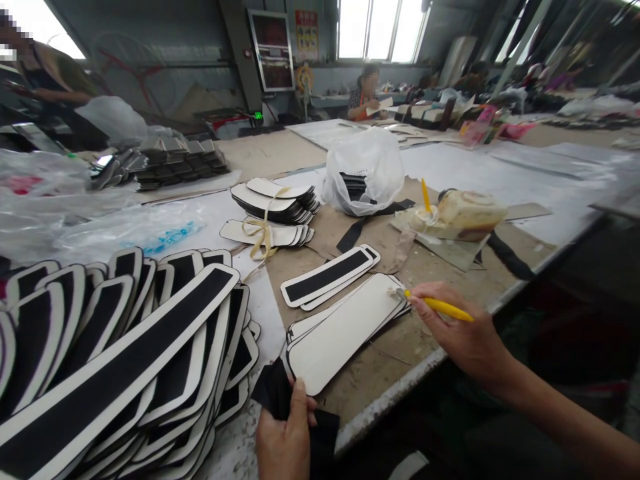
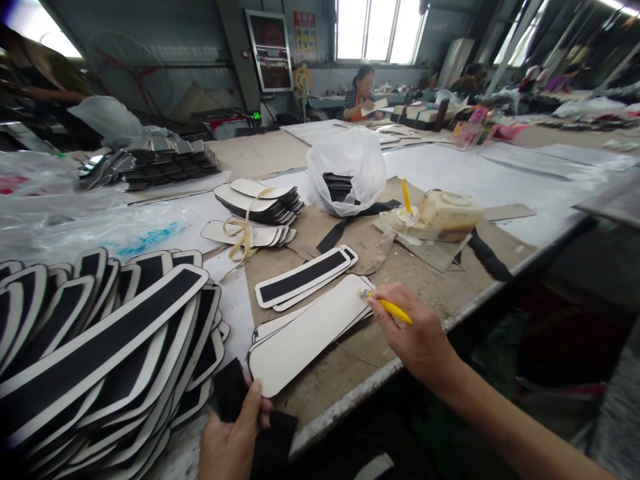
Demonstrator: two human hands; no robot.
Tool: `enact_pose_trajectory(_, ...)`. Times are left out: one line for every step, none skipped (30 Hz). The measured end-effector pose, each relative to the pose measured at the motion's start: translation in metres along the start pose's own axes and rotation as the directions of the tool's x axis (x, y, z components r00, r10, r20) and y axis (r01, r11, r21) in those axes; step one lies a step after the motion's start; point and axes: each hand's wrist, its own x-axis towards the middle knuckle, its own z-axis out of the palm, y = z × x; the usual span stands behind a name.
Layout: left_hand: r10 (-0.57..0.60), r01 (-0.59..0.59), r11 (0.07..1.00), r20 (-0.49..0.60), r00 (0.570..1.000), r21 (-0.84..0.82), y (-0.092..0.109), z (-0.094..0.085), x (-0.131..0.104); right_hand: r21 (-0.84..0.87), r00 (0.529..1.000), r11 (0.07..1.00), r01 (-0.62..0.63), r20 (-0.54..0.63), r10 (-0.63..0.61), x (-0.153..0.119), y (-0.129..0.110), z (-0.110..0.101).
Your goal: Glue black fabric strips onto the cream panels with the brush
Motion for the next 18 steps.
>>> enact_pose_trajectory(-0.005,0.005,1.0,0.02,1.0,0.003,0.002,0.0,0.0,-0.025,0.999,0.999,0.039,0.002,-0.039,0.001,0.0,0.0)
enact_pose_trajectory(-0.012,0.012,1.0,0.048,0.999,0.005,0.003,-0.001,-0.001,-0.055,0.997,0.995,0.081,0.013,-0.08,0.001,-0.002,0.002)
enact_pose_trajectory(-0.018,0.017,1.0,0.075,0.997,0.005,0.004,-0.002,0.0,-0.091,0.992,0.988,0.125,0.031,-0.123,0.0,-0.005,0.005)
enact_pose_trajectory(-0.016,0.016,1.0,0.084,0.996,0.003,0.005,-0.003,0.001,-0.125,0.984,0.977,0.172,0.056,-0.166,-0.002,-0.009,0.009)
enact_pose_trajectory(-0.012,0.012,1.0,0.09,0.996,0.002,0.006,-0.004,0.002,-0.146,0.974,0.964,0.22,0.086,-0.209,-0.005,-0.013,0.013)
enact_pose_trajectory(-0.011,0.01,1.0,0.095,0.995,0.001,0.006,-0.004,0.004,-0.143,0.962,0.954,0.263,0.121,-0.246,-0.007,-0.017,0.017)
enact_pose_trajectory(-0.019,0.019,1.0,0.108,0.994,0.002,0.006,-0.005,0.006,-0.115,0.949,0.948,0.295,0.154,-0.277,-0.01,-0.021,0.02)
enact_pose_trajectory(-0.032,0.032,0.999,0.123,0.992,0.002,0.006,-0.006,0.008,-0.071,0.936,0.945,0.318,0.18,-0.302,-0.011,-0.025,0.021)
enact_pose_trajectory(-0.047,0.047,0.999,0.133,0.99,0.002,0.006,-0.007,0.009,-0.029,0.929,0.944,0.329,0.191,-0.318,-0.012,-0.026,0.022)
enact_pose_trajectory(-0.059,0.06,0.998,0.138,0.989,0.002,0.005,-0.007,0.01,-0.005,0.926,0.942,0.335,0.185,-0.329,-0.012,-0.027,0.022)
enact_pose_trajectory(-0.062,0.063,0.998,0.138,0.988,0.001,0.005,-0.007,0.01,-0.01,0.928,0.941,0.338,0.168,-0.332,-0.011,-0.026,0.022)
enact_pose_trajectory(-0.053,0.054,0.999,0.136,0.989,0.002,0.006,-0.007,0.01,-0.041,0.931,0.939,0.343,0.145,-0.334,-0.01,-0.024,0.021)
enact_pose_trajectory(-0.036,0.036,0.999,0.133,0.991,0.001,0.006,-0.006,0.01,-0.084,0.934,0.934,0.347,0.123,-0.336,-0.009,-0.022,0.022)
enact_pose_trajectory(-0.018,0.019,1.0,0.132,0.991,-0.005,0.007,-0.005,0.009,-0.12,0.936,0.93,0.347,0.108,-0.335,-0.009,-0.02,0.023)
enact_pose_trajectory(-0.011,0.013,1.0,0.136,0.991,-0.011,0.008,-0.004,0.008,-0.13,0.938,0.93,0.343,0.108,-0.33,-0.009,-0.021,0.024)
enact_pose_trajectory(-0.006,0.009,1.0,0.139,0.99,-0.022,0.01,-0.003,0.008,-0.103,0.939,0.937,0.335,0.123,-0.322,-0.011,-0.023,0.025)
enact_pose_trajectory(0.005,-0.001,0.999,0.123,0.992,-0.033,0.011,-0.002,0.008,-0.034,0.938,0.947,0.32,0.149,-0.312,-0.013,-0.027,0.026)
enact_pose_trajectory(0.017,-0.013,0.999,0.095,0.995,-0.039,0.013,-0.002,0.009,0.067,0.937,0.953,0.295,0.172,-0.303,-0.015,-0.032,0.026)
